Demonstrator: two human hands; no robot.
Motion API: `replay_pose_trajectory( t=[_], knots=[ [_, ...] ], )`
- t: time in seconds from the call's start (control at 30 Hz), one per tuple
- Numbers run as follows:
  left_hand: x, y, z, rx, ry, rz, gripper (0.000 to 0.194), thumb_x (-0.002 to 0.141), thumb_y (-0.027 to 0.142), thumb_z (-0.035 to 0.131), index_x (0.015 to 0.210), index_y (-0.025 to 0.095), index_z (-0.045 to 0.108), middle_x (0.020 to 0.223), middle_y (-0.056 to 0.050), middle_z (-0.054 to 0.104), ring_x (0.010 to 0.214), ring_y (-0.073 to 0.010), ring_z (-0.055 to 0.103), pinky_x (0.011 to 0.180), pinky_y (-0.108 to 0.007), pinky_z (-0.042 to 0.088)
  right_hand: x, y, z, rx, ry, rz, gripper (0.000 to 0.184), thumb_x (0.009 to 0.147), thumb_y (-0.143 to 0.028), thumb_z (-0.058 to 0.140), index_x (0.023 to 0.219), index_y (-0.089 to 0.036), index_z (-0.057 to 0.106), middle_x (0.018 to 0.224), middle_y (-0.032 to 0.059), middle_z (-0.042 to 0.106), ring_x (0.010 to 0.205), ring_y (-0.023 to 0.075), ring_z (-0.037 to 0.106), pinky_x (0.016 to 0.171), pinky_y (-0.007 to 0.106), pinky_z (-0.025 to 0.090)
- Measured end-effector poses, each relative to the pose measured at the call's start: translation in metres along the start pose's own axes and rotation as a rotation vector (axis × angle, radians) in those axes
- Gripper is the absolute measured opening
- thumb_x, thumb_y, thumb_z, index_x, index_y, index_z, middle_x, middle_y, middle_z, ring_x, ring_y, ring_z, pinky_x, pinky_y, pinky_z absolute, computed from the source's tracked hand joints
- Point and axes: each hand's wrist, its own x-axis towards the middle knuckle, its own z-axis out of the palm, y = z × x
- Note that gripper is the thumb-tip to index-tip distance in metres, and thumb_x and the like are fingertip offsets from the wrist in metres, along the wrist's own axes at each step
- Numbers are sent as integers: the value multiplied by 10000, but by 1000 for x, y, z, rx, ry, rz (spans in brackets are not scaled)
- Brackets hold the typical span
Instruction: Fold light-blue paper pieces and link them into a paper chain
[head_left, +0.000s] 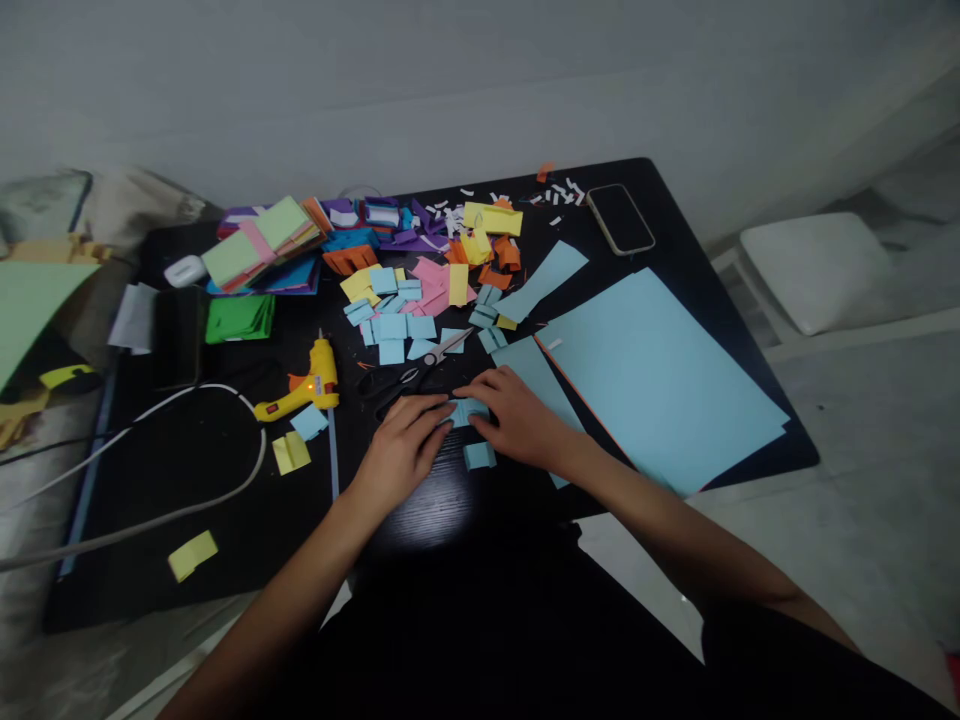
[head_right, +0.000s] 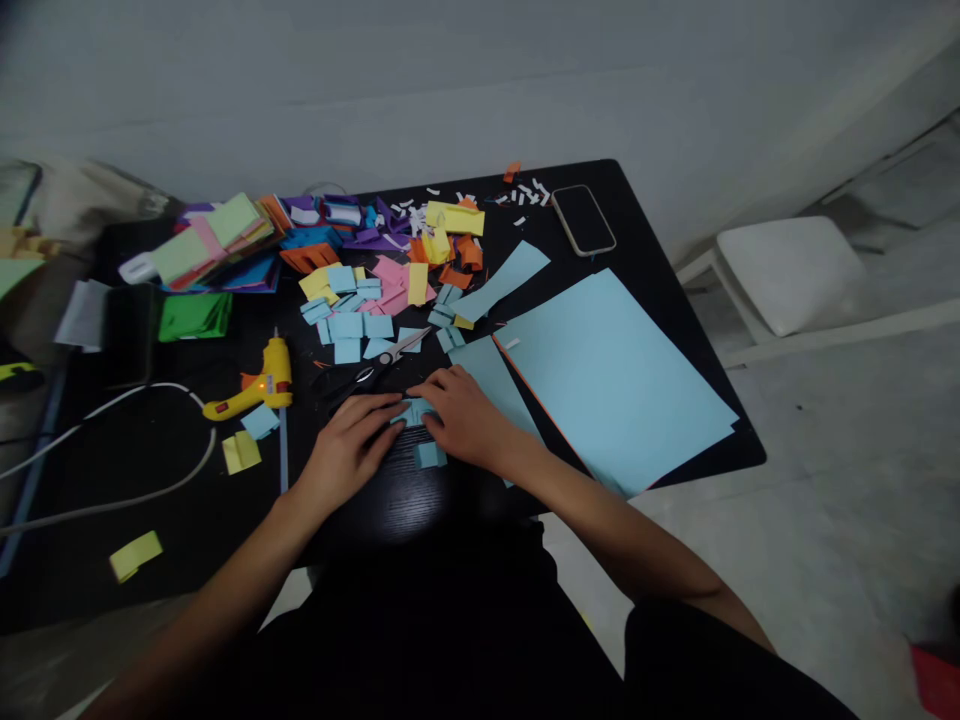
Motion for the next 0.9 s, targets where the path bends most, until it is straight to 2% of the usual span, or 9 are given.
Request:
replay_pose_trajectory(
  t=[0.1,0.23,0.33,0.47,0.53,0.6,0.67,0.73,0.9],
  knots=[
    [-1,-1,-1,-29,87,-70,366,998,236,650,1363,220,615,1341,-135,676,1248,-273,669,1071,-487,575,2,-3,-2,21,-48,46,377,900,-68,651,1265,-154,683,1113,127,651,1097,296,578,989,499,528],
    [-1,-3,-3,-45,106,-125,423,973,256,692,1380,218,586,1373,-141,661,1294,-281,651,1098,-487,560,3,-10,-5,126,-25,113,315,861,7,616,1112,-162,701,1128,109,642,1065,246,631,984,438,531],
    [-1,-3,-4,-102,108,-122,351,967,267,710,1304,211,634,1291,-120,711,1219,-257,688,1054,-448,579,3,-17,-8,259,39,130,265,849,9,622,1016,-184,695,1062,71,684,1008,213,670,950,382,534],
    [1,2,-9,-230,131,-135,102,966,270,722,1042,204,713,956,-41,765,895,-179,732,818,-316,607,1,-31,-18,407,99,136,241,857,-23,634,997,-209,696,989,34,743,958,196,703,892,342,544],
    [4,7,-15,-259,169,-140,67,955,263,736,959,201,714,868,-18,750,801,-157,716,745,-282,587,0,-39,-24,409,91,104,261,852,-37,647,1041,-210,698,1026,40,753,976,200,709,888,345,549],
    [6,12,-22,-261,201,-106,61,949,252,743,939,201,711,853,-15,747,796,-155,712,741,-279,579,0,-46,-31,367,100,47,258,856,-105,712,1092,-209,702,1057,55,758,1011,220,703,907,373,550],
    [9,18,-31,-263,203,-69,36,960,236,727,953,205,710,861,-20,745,805,-156,710,739,-279,578,2,-52,-37,339,145,12,159,901,-210,750,1056,-222,721,1015,52,770,993,223,703,893,378,554],
    [10,23,-38,-264,202,-56,17,968,224,713,977,210,711,865,-22,739,800,-152,705,724,-271,578,4,-58,-41,338,181,3,56,949,-242,728,1003,-232,743,952,39,779,942,205,711,862,360,557],
    [12,29,-48,-251,186,-113,51,980,254,693,1001,215,719,870,-13,737,776,-140,692,713,-254,573,9,-69,-41,446,279,83,64,961,-254,720,921,-233,766,894,20,788,849,179,731,790,324,562]
  ],
)
